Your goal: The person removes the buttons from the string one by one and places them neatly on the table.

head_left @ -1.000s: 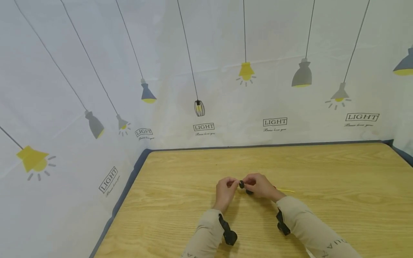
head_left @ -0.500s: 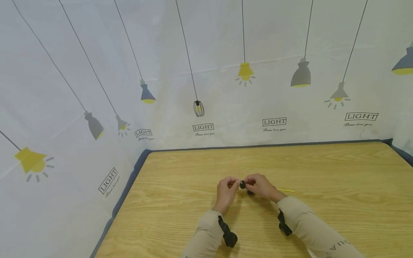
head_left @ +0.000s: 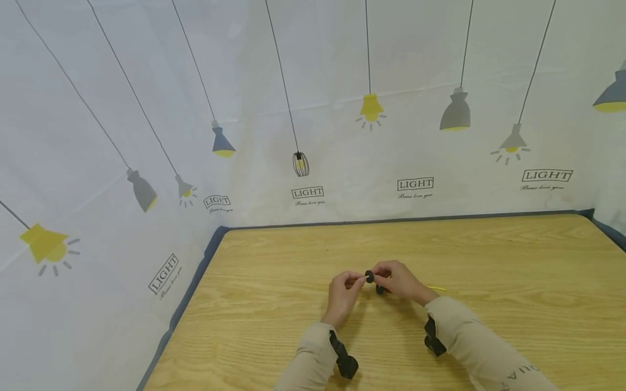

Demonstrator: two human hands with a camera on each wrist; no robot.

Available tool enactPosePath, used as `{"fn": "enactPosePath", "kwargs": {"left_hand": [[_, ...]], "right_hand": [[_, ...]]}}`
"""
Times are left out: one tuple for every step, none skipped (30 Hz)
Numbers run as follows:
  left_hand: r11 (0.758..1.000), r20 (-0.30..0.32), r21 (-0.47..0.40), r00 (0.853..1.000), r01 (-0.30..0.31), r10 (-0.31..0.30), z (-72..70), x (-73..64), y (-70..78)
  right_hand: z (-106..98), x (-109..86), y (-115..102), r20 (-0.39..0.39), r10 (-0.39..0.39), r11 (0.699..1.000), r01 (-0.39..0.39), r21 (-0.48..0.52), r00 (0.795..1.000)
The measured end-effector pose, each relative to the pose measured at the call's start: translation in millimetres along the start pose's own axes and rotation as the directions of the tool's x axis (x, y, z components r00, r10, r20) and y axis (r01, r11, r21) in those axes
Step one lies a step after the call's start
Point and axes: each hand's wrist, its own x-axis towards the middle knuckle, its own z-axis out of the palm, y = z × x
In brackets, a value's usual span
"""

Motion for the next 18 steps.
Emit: {"fn": "enactPosePath", "kwargs": {"left_hand": [[1.000,0.002,-0.003,1.000,-0.003,0.004,0.2,-0.3,0.2],[1.000,0.004,-0.004,1.000,-0.011,0.011,0.4,-0.6,0.4],[1.000,0.009,-0.008,1.000,-0.014,0.014,0.6,-1.0,0.4],[1.000,0.015,-0.011,1.000,-0.017,0.017,0.7,-1.4,0.1],[1.000,0.024,-0.013,1.000,-0.017,0.018,0.9,-1.8,-0.1],[1.000,0.035,-0.022,0.999,-0.022,0.023,0.9,-2.2,-0.2],[0.999,0.046,-0.032,0.999,-0.018,0.019,1.0,-2.7,-0.1],[0.999,0.055,-0.032,0.998,-0.021,0.023,1.1,-3.0,-0.4],[0.999,0.066,-0.036,0.998,-0.015,0.017,1.3,-3.4,-0.3],[0.999,0.076,-0.035,0.997,-0.010,0.013,1.5,-3.6,-0.4],[0.999,0.082,-0.035,0.997,-0.007,0.010,1.9,-3.7,-0.3],[0.999,0.087,-0.037,0.996,-0.004,0.007,2.2,-3.7,-0.2],[0.999,0.091,-0.035,0.996,0.003,0.000,2.7,-3.8,-0.2],[1.000,0.091,-0.030,0.996,0.000,0.003,3.2,-3.7,-0.3],[1.000,0.089,-0.030,0.996,0.005,-0.003,3.6,-3.6,0.0],[1.000,0.086,-0.028,0.996,0.004,-0.002,4.2,-3.4,-0.2],[1.000,0.082,-0.030,0.997,0.002,0.001,4.7,-3.3,-0.1],[1.000,0.077,-0.029,0.997,-0.004,0.006,5.2,-3.3,-0.1]], "right_hand": [[-0.3,-0.3,0.1,0.000,-0.002,1.000,0.002,0.003,1.000],[-0.7,-0.5,0.1,0.000,-0.001,1.000,0.001,0.004,1.000],[-1.2,-0.8,0.2,0.001,-0.004,1.000,0.004,0.006,1.000],[-1.3,-1.0,0.3,-0.001,-0.005,1.000,0.005,0.005,1.000],[-1.5,-1.3,0.1,-0.002,-0.006,1.000,0.006,0.004,1.000],[-1.8,-1.5,0.0,-0.001,-0.010,1.000,0.010,0.004,1.000],[-2.2,-1.5,-0.1,-0.002,-0.015,1.000,0.015,0.004,1.000],[-2.4,-1.6,-0.4,-0.003,-0.016,1.000,0.016,0.004,1.000],[-2.5,-1.6,-0.9,-0.007,-0.017,1.000,0.017,-0.003,1.000],[-2.4,-1.4,-1.1,-0.010,-0.021,1.000,0.021,-0.012,1.000],[-2.5,-1.3,-1.4,-0.010,-0.028,0.999,0.028,-0.018,1.000],[-2.5,-1.1,-1.4,-0.011,-0.034,0.999,0.034,-0.025,0.999],[-2.3,-0.9,-1.4,-0.014,-0.036,0.999,0.035,-0.032,0.999],[-1.9,-0.8,-1.4,-0.017,-0.037,0.999,0.037,-0.039,0.999],[-1.5,-0.8,-1.5,-0.016,-0.038,0.998,0.038,-0.041,0.999],[-1.1,-0.8,-1.3,-0.015,-0.035,0.999,0.035,-0.036,0.999],[-0.7,-0.9,-1.0,-0.015,-0.033,0.999,0.033,-0.035,0.999],[-0.2,-0.9,-0.6,-0.015,-0.031,0.999,0.030,-0.036,0.999]]}}
